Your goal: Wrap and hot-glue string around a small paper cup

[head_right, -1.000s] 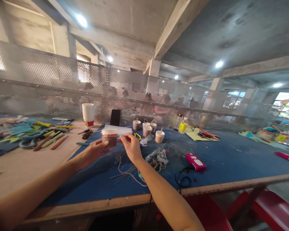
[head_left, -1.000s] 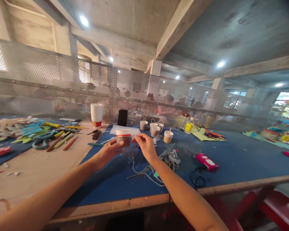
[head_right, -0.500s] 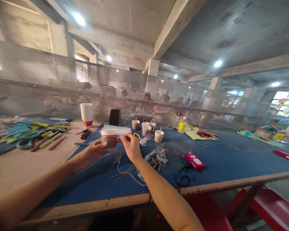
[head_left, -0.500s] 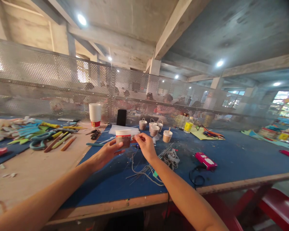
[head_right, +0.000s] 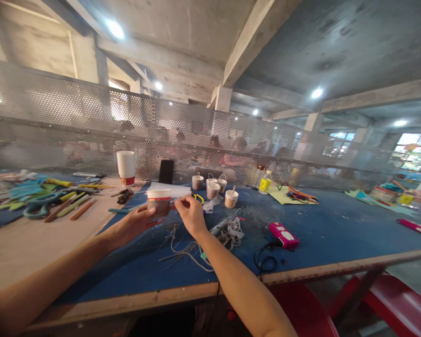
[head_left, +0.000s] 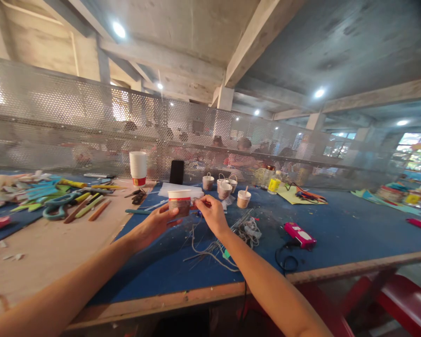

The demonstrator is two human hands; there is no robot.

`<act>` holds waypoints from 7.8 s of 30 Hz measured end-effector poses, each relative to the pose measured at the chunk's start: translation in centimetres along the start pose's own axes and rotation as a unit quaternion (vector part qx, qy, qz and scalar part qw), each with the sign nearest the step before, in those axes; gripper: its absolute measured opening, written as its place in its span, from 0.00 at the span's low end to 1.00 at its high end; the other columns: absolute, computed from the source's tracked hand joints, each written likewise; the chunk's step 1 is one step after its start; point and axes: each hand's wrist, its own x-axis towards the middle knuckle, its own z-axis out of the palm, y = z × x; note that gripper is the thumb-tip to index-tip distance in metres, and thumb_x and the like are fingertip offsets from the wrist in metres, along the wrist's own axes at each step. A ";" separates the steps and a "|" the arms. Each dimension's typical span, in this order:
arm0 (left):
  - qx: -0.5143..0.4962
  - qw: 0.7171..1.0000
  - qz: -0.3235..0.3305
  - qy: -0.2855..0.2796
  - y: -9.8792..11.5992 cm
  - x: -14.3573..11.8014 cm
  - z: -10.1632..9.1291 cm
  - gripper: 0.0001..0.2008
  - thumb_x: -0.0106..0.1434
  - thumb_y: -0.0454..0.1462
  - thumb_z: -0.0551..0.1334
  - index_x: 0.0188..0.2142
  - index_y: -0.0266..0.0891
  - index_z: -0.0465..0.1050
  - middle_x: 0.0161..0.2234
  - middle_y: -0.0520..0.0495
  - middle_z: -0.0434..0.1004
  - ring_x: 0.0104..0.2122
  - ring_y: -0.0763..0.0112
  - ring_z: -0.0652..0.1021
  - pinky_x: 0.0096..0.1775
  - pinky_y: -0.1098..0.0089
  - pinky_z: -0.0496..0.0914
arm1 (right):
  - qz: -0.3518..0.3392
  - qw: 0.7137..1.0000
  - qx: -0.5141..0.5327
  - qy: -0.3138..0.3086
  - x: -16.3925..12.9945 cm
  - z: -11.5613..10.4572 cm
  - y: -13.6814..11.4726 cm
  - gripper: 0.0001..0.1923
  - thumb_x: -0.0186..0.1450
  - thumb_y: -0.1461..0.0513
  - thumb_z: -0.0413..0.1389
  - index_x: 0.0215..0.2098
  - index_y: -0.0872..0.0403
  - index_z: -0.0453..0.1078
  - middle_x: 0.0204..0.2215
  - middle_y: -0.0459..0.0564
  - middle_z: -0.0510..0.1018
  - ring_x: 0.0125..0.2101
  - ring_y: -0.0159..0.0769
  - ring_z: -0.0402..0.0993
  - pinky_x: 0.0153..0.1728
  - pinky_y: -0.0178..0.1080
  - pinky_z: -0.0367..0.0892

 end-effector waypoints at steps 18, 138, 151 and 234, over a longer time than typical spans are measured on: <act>-0.007 1.000 -0.009 -0.026 0.0 -0.2 -0.2 0.23 0.61 0.45 0.68 0.55 0.44 0.78 0.60 0.40 0.75 0.63 0.45 0.70 0.60 0.53 0.66 | 0.012 1.000 -0.009 -0.001 0.0 0.1 -0.2 0.13 0.63 0.53 0.57 0.26 0.51 0.70 0.26 0.45 0.77 0.29 0.36 0.73 0.35 0.36 0.68; 0.040 0.999 -0.007 0.033 0.3 -0.8 1.3 0.20 0.57 0.44 0.72 0.47 0.37 0.81 0.51 0.34 0.82 0.52 0.46 0.80 0.54 0.53 0.72 | 0.004 0.998 -0.057 -0.020 -0.7 1.2 0.5 0.10 0.63 0.55 0.59 0.27 0.51 0.74 0.27 0.45 0.79 0.31 0.36 0.76 0.38 0.36 0.69; -0.018 1.000 -0.016 0.000 0.2 -0.7 1.0 0.18 0.60 0.40 0.70 0.48 0.34 0.81 0.52 0.34 0.82 0.48 0.51 0.82 0.55 0.57 0.73 | -0.064 0.993 -0.095 -0.005 -0.9 0.7 -0.7 0.12 0.67 0.57 0.57 0.27 0.51 0.73 0.28 0.46 0.78 0.32 0.36 0.74 0.40 0.36 0.68; -0.126 0.992 -0.014 0.002 -0.2 -0.1 -0.9 0.16 0.65 0.36 0.65 0.51 0.32 0.77 0.49 0.35 0.83 0.50 0.56 0.81 0.57 0.60 0.71 | 0.167 0.952 0.251 -0.040 0.7 -5.7 0.8 0.24 0.57 0.44 0.65 0.38 0.52 0.67 0.26 0.41 0.72 0.21 0.27 0.67 0.23 0.31 0.64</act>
